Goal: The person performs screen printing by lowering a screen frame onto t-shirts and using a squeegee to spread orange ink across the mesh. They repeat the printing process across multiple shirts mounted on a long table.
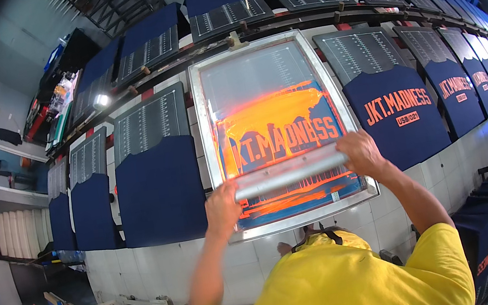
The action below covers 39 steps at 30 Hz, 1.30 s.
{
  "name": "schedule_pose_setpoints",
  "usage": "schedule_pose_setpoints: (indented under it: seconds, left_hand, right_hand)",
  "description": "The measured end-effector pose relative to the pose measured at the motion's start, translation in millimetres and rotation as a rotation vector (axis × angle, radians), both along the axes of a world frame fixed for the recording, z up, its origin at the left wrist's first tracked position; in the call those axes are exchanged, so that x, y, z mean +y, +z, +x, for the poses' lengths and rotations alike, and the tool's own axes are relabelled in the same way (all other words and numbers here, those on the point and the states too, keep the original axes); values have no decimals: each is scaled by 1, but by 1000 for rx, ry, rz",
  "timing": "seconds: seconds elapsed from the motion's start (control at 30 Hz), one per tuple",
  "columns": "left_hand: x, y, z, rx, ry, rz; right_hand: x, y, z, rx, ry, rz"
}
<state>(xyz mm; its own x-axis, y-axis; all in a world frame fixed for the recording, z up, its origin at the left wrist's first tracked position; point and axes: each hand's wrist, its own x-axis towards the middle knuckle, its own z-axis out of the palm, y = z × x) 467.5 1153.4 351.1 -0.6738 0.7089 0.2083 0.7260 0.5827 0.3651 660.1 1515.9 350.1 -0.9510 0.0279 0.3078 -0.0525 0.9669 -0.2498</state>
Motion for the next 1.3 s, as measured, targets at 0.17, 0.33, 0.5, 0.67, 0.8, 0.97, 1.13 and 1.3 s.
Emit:
schedule_pose_setpoints:
  seconds: [0.17, 0.33, 0.5, 0.67, 0.8, 0.97, 1.13, 1.3]
  left_hand:
    - [-38, -13, 59, 26, 3, 58]
    - [-43, -35, 67, 68, -20, 130]
    - [-30, -43, 26, 70, -54, 111]
    - [2, -41, -48, 63, -107, 103]
    - [36, -39, -109, 25, -159, 178]
    - [64, -32, -150, 47, -135, 123]
    - [67, -28, -148, 72, -92, 139]
    - [48, -14, -112, 59, -51, 10]
  right_hand:
    - [-46, 6, 54, -54, -22, -14]
    - [-60, -5, 67, -38, -35, 38]
    - [-47, -15, 39, -89, -58, 91]
    - [-19, -16, -24, -36, -44, 119]
    - [5, -20, -71, -28, -66, 151]
    - [35, -16, -116, -60, -108, 129]
    - [45, -17, -129, -51, -134, 116]
    - [32, -6, -92, -33, -133, 55]
